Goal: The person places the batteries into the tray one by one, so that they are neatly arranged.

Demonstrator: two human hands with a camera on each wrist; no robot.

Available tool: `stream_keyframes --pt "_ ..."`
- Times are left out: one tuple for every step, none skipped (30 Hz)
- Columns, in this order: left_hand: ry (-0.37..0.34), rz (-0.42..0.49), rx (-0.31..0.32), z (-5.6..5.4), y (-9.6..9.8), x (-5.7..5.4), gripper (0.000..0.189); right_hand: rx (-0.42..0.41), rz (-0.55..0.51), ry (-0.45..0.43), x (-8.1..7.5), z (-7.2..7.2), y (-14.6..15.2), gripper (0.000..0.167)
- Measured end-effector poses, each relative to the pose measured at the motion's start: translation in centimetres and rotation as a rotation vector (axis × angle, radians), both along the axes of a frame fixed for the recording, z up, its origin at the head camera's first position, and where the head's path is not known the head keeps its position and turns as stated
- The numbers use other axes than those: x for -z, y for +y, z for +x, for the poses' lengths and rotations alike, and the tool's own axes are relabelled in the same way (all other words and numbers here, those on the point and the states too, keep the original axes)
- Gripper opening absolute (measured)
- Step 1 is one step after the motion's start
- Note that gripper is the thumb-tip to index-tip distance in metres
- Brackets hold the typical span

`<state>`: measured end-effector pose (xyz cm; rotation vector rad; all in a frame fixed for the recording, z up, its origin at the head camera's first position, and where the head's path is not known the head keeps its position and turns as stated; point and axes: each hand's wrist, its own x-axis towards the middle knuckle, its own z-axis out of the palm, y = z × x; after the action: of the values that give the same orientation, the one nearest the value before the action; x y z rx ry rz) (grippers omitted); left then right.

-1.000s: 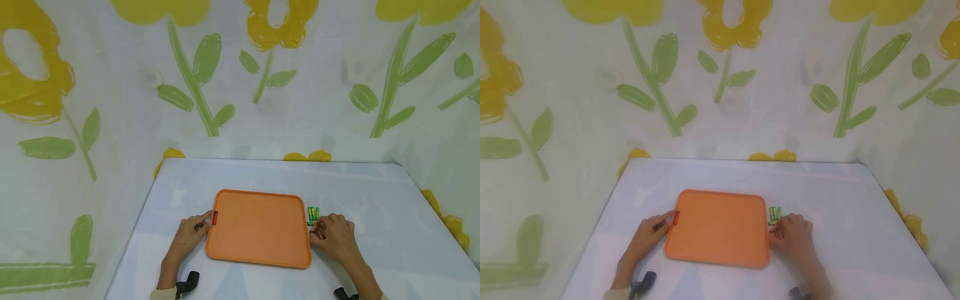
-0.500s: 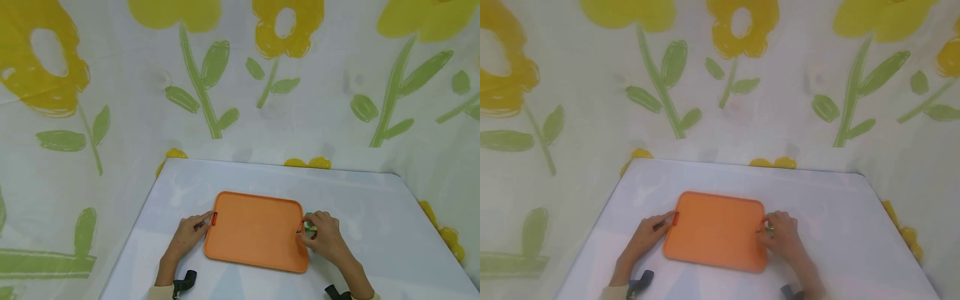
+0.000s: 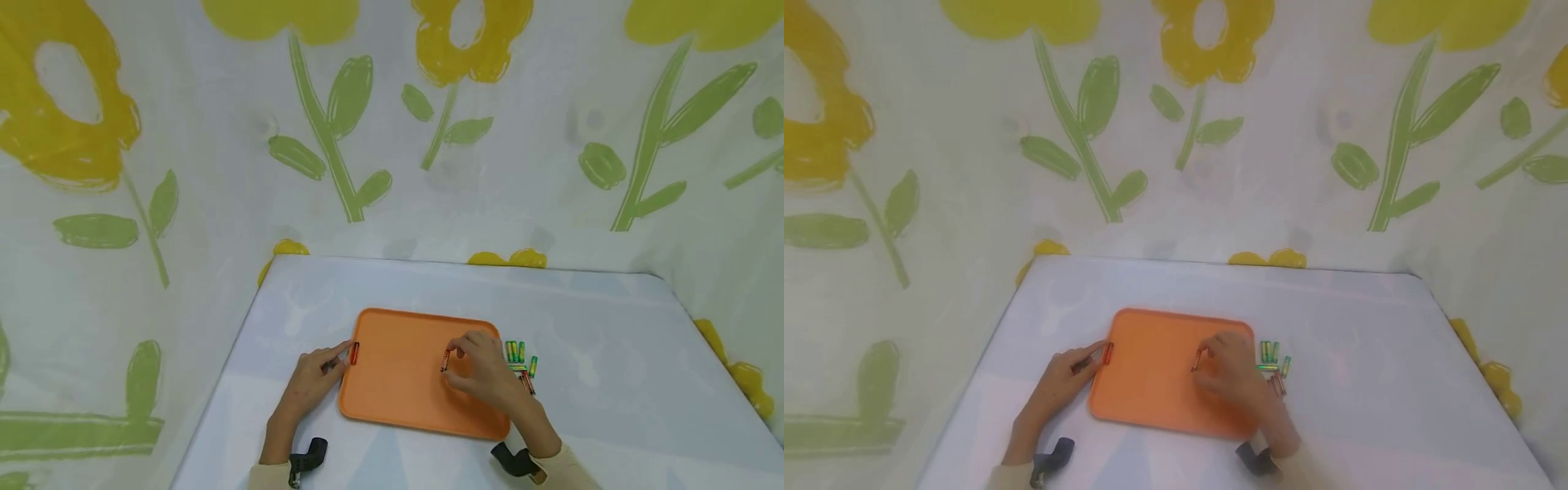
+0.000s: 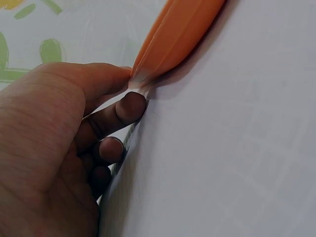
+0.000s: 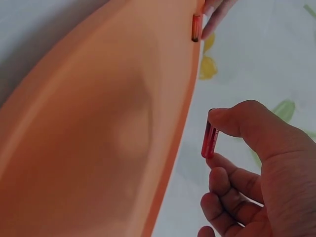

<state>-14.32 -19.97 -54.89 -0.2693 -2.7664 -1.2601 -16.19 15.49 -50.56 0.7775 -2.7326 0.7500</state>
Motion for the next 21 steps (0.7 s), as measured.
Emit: stream_keyframes --pt "-0.004 -0.002 -0.001 0.0 -0.1 -0.1 0.039 -0.006 -0.005 -0.006 0.0 -0.1 -0.5 0.033" --pt "-0.008 -0.005 0.0 -0.1 -0.1 -0.1 0.039 -0.011 -0.002 -0.011 0.0 -0.3 -1.0 0.032" --pt "-0.014 -0.008 0.003 -0.1 -0.1 -0.2 0.039 -0.018 -0.001 -0.02 -0.1 -0.4 -1.4 0.032" --pt "-0.022 -0.005 0.007 -0.1 -0.2 -0.3 0.039 -0.019 0.004 -0.033 -0.2 -0.4 -1.8 0.032" --pt "-0.029 -0.006 0.01 -0.1 -0.2 -0.3 0.039 -0.021 0.008 -0.047 -0.3 -0.5 -2.3 0.031" --pt "-0.035 -0.01 0.011 -0.1 -0.3 -0.3 0.039 -0.026 0.014 -0.06 -0.4 -0.5 -2.7 0.031" --pt "-0.035 -0.016 0.011 -0.2 -0.3 -0.4 0.039 -0.03 0.019 -0.075 -0.5 -0.6 -3.1 0.031" --pt "-0.033 -0.02 0.012 -0.2 -0.3 -0.3 0.04 -0.037 0.023 -0.088 -0.6 -0.7 -3.5 0.032" --pt "-0.029 -0.02 0.012 -0.2 -0.3 -0.4 0.04 -0.043 0.025 -0.099 -0.6 -0.7 -3.9 0.032" --pt "-0.025 -0.02 0.011 -0.3 -0.2 -0.4 0.04 -0.049 0.023 -0.108 -0.6 -0.8 -4.3 0.033" --pt "-0.018 -0.02 0.011 -0.3 -0.2 -0.4 0.04 -0.058 0.02 -0.114 -0.7 -0.9 -4.7 0.033" --pt "-0.017 -0.019 0.008 -0.3 -0.1 -0.5 0.039 -0.068 0.018 -0.118 -0.6 -1.0 -5.0 0.033" --pt "-0.014 -0.019 0.006 -0.3 -0.1 -0.5 0.039 -0.077 0.017 -0.116 -0.5 -1.1 -5.4 0.034" --pt "-0.014 -0.021 0.004 -0.3 -0.1 -0.5 0.039 -0.086 0.018 -0.114 -0.4 -1.2 -5.7 0.034" --pt "-0.014 -0.023 0.004 -0.3 -0.1 -0.5 0.039 -0.094 0.019 -0.109 -0.3 -1.3 -6.1 0.033" --pt "-0.015 -0.026 0.002 -0.2 -0.1 -0.5 0.039 -0.103 0.018 -0.109 -0.3 -1.4 -6.4 0.033" --pt "-0.015 -0.029 0.002 -0.2 -0.1 -0.5 0.039 -0.11 0.02 -0.107 -0.2 -1.5 -6.7 0.033" --pt "-0.02 -0.029 0.002 -0.1 -0.1 -0.5 0.04 -0.114 0.024 -0.108 -0.1 -1.6 -7.0 0.033" --pt "-0.023 -0.027 0.004 0.0 -0.1 -0.5 0.04 -0.118 0.026 -0.11 0.0 -1.6 -7.3 0.032" --pt "-0.024 -0.026 0.006 0.1 -0.1 -0.5 0.04 -0.121 0.028 -0.116 0.1 -1.7 -7.5 0.032" --pt "-0.027 -0.024 0.007 0.1 -0.1 -0.5 0.04 -0.126 0.026 -0.12 0.2 -1.7 -7.8 0.032"
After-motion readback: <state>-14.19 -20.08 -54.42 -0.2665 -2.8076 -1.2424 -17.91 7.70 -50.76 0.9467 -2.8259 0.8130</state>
